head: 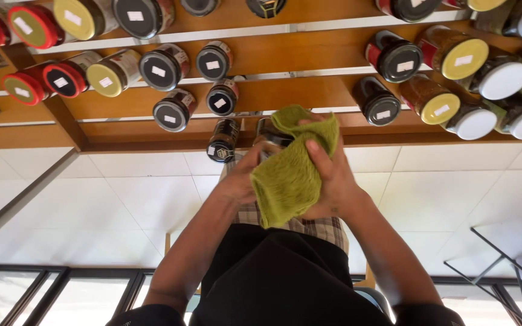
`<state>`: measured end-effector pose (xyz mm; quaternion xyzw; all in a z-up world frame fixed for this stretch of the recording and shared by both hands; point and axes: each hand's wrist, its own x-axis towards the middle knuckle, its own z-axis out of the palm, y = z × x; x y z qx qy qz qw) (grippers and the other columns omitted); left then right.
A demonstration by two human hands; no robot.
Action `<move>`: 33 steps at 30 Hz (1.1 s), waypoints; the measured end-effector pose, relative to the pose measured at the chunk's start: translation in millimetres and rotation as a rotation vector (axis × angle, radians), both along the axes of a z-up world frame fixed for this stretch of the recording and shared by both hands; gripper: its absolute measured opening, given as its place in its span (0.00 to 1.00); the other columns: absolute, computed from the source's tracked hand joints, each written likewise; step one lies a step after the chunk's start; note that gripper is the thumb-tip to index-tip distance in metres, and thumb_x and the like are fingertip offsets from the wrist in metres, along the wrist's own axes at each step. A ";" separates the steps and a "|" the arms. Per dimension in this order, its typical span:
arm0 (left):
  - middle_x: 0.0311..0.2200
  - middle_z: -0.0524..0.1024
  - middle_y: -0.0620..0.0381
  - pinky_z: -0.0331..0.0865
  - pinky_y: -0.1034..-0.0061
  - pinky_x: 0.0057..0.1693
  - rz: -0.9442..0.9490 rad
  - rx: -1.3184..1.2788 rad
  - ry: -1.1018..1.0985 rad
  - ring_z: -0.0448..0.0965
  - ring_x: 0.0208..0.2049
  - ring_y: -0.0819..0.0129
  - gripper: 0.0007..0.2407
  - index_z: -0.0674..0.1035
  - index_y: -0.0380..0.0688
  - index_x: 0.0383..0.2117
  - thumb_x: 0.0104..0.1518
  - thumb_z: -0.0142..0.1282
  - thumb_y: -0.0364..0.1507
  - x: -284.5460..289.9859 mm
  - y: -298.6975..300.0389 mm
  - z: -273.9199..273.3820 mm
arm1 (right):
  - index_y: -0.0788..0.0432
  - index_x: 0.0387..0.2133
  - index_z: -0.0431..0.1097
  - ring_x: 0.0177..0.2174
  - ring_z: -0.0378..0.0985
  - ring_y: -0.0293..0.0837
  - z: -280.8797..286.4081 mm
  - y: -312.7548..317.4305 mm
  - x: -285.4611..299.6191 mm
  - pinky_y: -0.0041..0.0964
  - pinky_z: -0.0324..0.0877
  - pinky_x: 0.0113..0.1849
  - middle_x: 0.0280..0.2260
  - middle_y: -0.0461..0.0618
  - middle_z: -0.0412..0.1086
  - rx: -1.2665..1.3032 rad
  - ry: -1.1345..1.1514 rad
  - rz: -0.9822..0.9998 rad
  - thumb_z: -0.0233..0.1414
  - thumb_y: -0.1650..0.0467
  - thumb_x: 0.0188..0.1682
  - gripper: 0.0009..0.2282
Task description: The recorder is using a cloth to wipe down glass jars on a grocery store shelf to clean them and then placing them back into an organized arrangement.
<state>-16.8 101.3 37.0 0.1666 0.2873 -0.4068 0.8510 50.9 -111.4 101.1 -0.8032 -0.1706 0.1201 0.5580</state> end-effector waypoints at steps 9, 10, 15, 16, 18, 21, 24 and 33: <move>0.66 0.64 0.46 0.60 0.61 0.73 -0.394 0.670 -0.683 0.65 0.69 0.57 0.43 0.54 0.39 0.72 0.50 0.72 0.29 84.7 -20.8 66.3 | 0.44 0.67 0.47 0.61 0.58 0.69 -43.7 -20.3 -23.4 0.70 0.57 0.61 0.60 0.70 0.54 -0.050 -0.071 -0.012 0.69 0.57 0.34 0.47; 0.66 0.64 0.46 0.60 0.61 0.73 -0.392 0.664 -0.686 0.65 0.69 0.57 0.43 0.54 0.39 0.72 0.50 0.72 0.29 86.9 -24.8 63.9 | 0.44 0.67 0.47 0.61 0.58 0.69 -56.9 -19.0 -39.8 0.70 0.57 0.61 0.60 0.70 0.54 -0.056 -0.072 -0.013 0.69 0.57 0.34 0.47; 0.67 0.63 0.44 0.59 0.62 0.75 -0.304 0.335 -0.473 0.64 0.69 0.54 0.46 0.57 0.39 0.71 0.43 0.75 0.30 77.2 -26.8 28.0 | 0.59 0.62 0.60 0.63 0.59 0.57 -78.2 -15.0 -77.1 0.58 0.56 0.69 0.59 0.60 0.58 0.763 0.801 -0.652 0.58 0.63 0.50 0.28; 0.67 0.63 0.44 0.59 0.62 0.75 -0.302 0.334 -0.479 0.64 0.69 0.54 0.46 0.57 0.39 0.71 0.43 0.75 0.30 78.1 -26.5 23.7 | 0.59 0.62 0.60 0.63 0.59 0.57 -71.3 -14.1 -66.0 0.58 0.56 0.69 0.59 0.60 0.58 0.763 0.796 -0.650 0.58 0.63 0.50 0.28; 0.71 0.59 0.50 0.54 0.65 0.77 -0.114 -0.098 -0.265 0.60 0.72 0.58 0.49 0.55 0.42 0.73 0.43 0.77 0.34 78.4 -24.5 17.7 | 0.55 0.59 0.60 0.60 0.60 0.55 -55.1 -10.5 -46.0 0.57 0.57 0.64 0.57 0.57 0.56 0.811 0.913 -0.670 0.56 0.63 0.46 0.27; 0.68 0.57 0.49 0.57 0.63 0.75 -0.432 0.431 -0.589 0.62 0.69 0.57 0.51 0.50 0.41 0.72 0.43 0.79 0.34 88.4 -36.8 25.5 | 0.53 0.57 0.58 0.61 0.57 0.58 -59.3 -26.2 -40.1 0.58 0.54 0.64 0.59 0.58 0.53 0.297 0.408 -0.463 0.58 0.65 0.44 0.27; 0.60 0.73 0.47 0.65 0.63 0.69 -0.737 0.812 -0.540 0.74 0.63 0.57 0.44 0.62 0.37 0.65 0.41 0.74 0.40 86.8 -43.3 33.8 | 0.56 0.59 0.59 0.66 0.52 0.60 -105.5 -45.4 -74.9 0.57 0.50 0.68 0.64 0.60 0.50 0.048 0.171 -0.302 0.57 0.64 0.49 0.25; 0.74 0.39 0.58 0.49 0.66 0.81 -0.400 0.392 -0.423 0.41 0.79 0.67 0.43 0.36 0.33 0.71 0.71 0.63 0.39 15.5 -5.0 -49.7 | 0.45 0.64 0.50 0.67 0.48 0.67 -53.4 -22.6 -25.6 0.66 0.50 0.63 0.69 0.60 0.43 0.073 -0.089 -0.109 0.65 0.58 0.47 0.36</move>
